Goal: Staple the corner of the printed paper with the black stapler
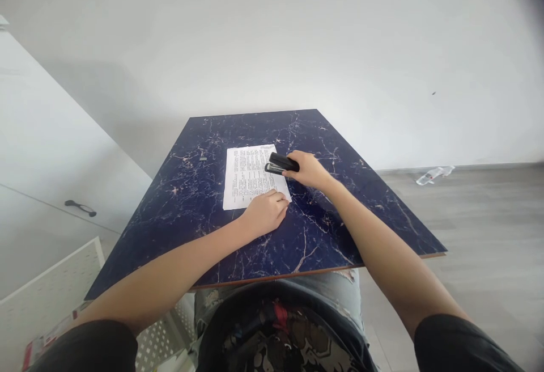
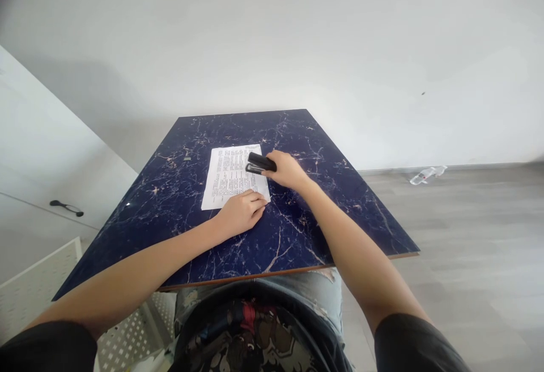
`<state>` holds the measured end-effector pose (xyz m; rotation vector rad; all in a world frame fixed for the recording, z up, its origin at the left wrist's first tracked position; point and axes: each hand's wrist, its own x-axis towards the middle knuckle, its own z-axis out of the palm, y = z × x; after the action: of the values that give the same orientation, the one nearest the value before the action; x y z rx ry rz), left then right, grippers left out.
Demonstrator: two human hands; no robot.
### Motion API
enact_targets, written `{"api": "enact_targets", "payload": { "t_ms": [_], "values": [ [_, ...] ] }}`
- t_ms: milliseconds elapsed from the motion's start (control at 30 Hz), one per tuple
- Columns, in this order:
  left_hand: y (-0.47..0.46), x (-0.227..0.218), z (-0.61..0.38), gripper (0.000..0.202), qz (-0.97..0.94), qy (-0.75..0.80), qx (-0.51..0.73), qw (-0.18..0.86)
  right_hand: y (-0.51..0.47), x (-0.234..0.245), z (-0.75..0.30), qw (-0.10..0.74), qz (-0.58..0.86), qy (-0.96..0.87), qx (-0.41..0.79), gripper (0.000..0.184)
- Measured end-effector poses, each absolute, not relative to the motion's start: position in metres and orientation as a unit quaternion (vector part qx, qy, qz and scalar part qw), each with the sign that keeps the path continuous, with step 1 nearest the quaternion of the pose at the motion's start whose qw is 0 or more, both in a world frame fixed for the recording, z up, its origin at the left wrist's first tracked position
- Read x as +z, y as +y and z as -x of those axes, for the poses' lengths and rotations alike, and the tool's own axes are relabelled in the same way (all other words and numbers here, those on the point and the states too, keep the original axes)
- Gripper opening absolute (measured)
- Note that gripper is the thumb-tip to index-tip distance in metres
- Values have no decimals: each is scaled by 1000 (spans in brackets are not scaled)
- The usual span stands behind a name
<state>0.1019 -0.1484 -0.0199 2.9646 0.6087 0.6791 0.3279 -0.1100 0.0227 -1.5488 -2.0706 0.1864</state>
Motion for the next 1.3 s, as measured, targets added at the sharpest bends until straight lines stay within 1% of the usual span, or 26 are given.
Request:
{"api": "enact_targets", "payload": {
  "t_ms": [100, 167, 400, 467, 567, 600, 667, 700, 733, 867, 967, 1033, 1100, 1233, 1300],
  "values": [
    [-149, -22, -103, 27, -958, 179, 225, 15, -108, 11, -301, 321, 541, -775, 64, 19],
    [-149, -23, -103, 28, -959, 171, 226, 12, -107, 4, -288, 330, 532, -777, 69, 18],
    [-149, -22, -104, 28, -964, 164, 212, -1, -100, -6, -271, 292, 522, -796, 89, 17],
    [-149, -22, -104, 28, -964, 167, 205, -2, -100, -4, -272, 289, 522, -795, 106, 21],
    [-149, -23, -104, 27, -962, 178, 206, 5, -102, 4, -281, 312, 529, -779, 125, 36],
    [-149, -23, -103, 27, -961, 183, 208, 9, -103, 7, -286, 327, 538, -767, 129, 36],
    [-149, -22, -103, 26, -958, 192, 210, 17, -104, 10, -296, 354, 563, -733, 143, 26],
    [-149, -22, -103, 25, -958, 193, 210, 19, -104, 11, -300, 363, 577, -714, 162, 22],
    [-150, -21, -102, 25, -959, 192, 208, 19, -105, 10, -302, 368, 588, -694, 192, 21],
    [-150, -20, -102, 26, -962, 180, 206, 12, -108, 5, -299, 371, 607, -590, 380, 30],
    [-148, -19, -102, 25, -957, 182, 224, 11, -111, 2, -289, 380, 595, -508, 494, 30],
    [-147, -17, -101, 25, -951, 188, 245, 20, -112, 0, -285, 393, 576, -474, 537, 29],
    [-146, -13, -99, 24, -939, 199, 275, 51, -112, -2, -285, 409, 557, -452, 564, 27],
    [-142, 1, -91, 19, -858, 278, 394, 177, -110, -5, -286, 428, 536, -421, 594, 25],
    [-132, 6, -84, 20, -787, 339, 466, 219, -111, -5, -284, 436, 527, -418, 597, 24]
  ]
}}
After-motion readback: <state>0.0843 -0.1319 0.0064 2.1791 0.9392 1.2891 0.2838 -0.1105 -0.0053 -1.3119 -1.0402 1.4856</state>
